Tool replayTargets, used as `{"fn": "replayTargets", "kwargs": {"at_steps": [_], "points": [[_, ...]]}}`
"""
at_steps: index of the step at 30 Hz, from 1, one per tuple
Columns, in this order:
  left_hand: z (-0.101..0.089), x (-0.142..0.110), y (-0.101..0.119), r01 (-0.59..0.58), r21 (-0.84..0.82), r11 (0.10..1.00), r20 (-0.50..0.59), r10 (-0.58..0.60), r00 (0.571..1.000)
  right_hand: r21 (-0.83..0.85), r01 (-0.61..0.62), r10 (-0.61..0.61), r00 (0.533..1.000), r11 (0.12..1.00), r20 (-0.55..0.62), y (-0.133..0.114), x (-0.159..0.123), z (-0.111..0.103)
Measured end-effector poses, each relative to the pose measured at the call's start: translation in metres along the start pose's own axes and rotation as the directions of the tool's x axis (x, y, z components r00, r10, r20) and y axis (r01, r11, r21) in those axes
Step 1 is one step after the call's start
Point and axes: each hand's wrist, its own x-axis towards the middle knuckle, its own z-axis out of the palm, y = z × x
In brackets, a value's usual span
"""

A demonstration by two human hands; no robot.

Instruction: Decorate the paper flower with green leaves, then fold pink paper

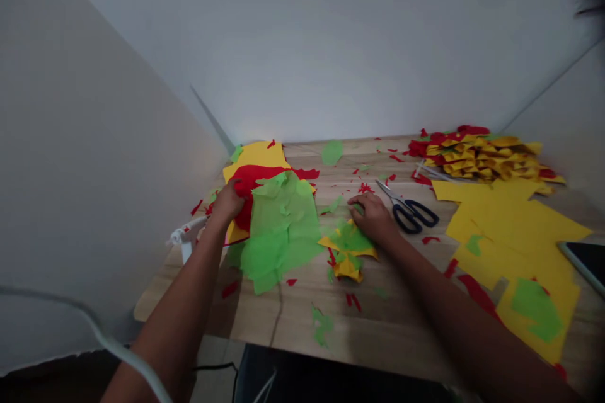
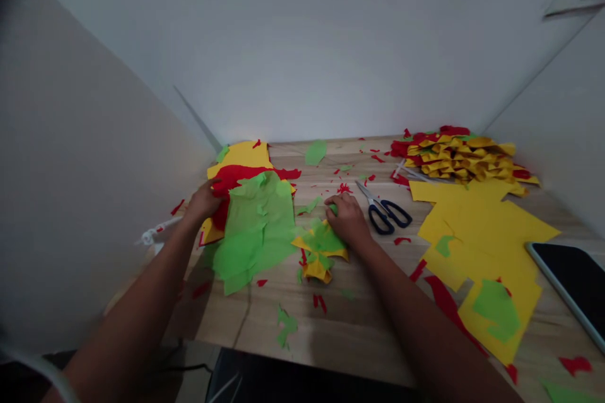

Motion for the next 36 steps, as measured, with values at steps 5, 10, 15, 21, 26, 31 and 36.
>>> {"fn": "replayTargets", "kwargs": {"at_steps": [5,10,15,21,26,31,36], "points": [[-0.063,0.019,0.037,-0.096,-0.090,0.991,-0.406,0.052,0.913,0.013,-0.019,0.019,1.000,1.000,0.019,0.000,0.002,-0.002],[-0.145,0.017,0.099,-0.608,-0.061,0.792,-0.740,0.373,0.560,0.032,-0.020,0.019,1.000,0.999,0.024,0.002,0.002,-0.001],[-0.158,-0.003,0.123,-0.806,-0.294,0.513,-0.813,0.308,0.493,0.060,-0.019,0.019,1.000,0.998,-0.003,-0.001,0.001,-0.002],[-0.111,-0.016,0.116,-0.491,-0.822,0.291,-0.458,0.177,0.871,0.161,-0.033,0.047,0.995,0.986,-0.090,-0.023,0.004,-0.020],[-0.071,-0.027,0.124,-0.275,-0.900,0.337,-0.293,-0.003,0.956,0.874,-0.235,0.075,0.972,0.425,0.225,-0.074,0.005,-0.039],[-0.047,-0.034,0.125,-0.285,-0.819,0.499,-0.307,0.039,0.951,0.903,-0.409,0.027,0.912,0.128,0.409,-0.137,0.016,-0.031],[-0.043,-0.003,0.100,-0.291,-0.660,0.693,-0.320,0.091,0.943,0.862,-0.501,0.120,0.863,0.075,0.491,-0.154,0.052,0.000]]}}
